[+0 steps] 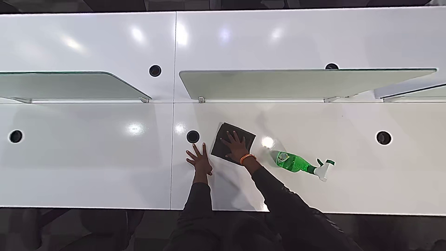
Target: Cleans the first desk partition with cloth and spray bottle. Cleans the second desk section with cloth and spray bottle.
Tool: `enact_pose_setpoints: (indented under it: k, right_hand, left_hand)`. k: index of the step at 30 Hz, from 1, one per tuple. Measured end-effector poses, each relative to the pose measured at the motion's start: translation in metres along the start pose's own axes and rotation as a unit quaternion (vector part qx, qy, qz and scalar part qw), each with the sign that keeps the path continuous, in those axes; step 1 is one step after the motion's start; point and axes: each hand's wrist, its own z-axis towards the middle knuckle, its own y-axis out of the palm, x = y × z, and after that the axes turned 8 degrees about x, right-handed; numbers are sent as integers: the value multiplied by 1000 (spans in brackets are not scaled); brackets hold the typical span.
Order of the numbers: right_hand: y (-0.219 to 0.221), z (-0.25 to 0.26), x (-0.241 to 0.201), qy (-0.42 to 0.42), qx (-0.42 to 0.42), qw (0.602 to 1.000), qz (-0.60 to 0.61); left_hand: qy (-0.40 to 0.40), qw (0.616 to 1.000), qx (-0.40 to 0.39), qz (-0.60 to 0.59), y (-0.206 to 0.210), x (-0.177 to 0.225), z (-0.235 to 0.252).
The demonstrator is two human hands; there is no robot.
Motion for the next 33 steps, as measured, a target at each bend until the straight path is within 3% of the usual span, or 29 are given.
enact_pose_setpoints:
  k: [10,15,20,29,33]
  right_hand:
    - [-48,81,5,36,56,998,-16]
    - [-50,83,3,48,60,997,-15]
    - [-21,41,8,54,59,997,-2]
    - [80,-121,19,102,41,994,8]
    - [90,-144,22,104,16,994,3]
  left_hand:
    - [1,1000,23,-8,-7,0,-4]
    - [-4,1000,27,0,-2,1,-3]
    - [0,1000,30,-4,-3,1,-5]
    - [3,999,33,-20,-5,0,-8]
    - [1,999,34,-16,-3,0,-6]
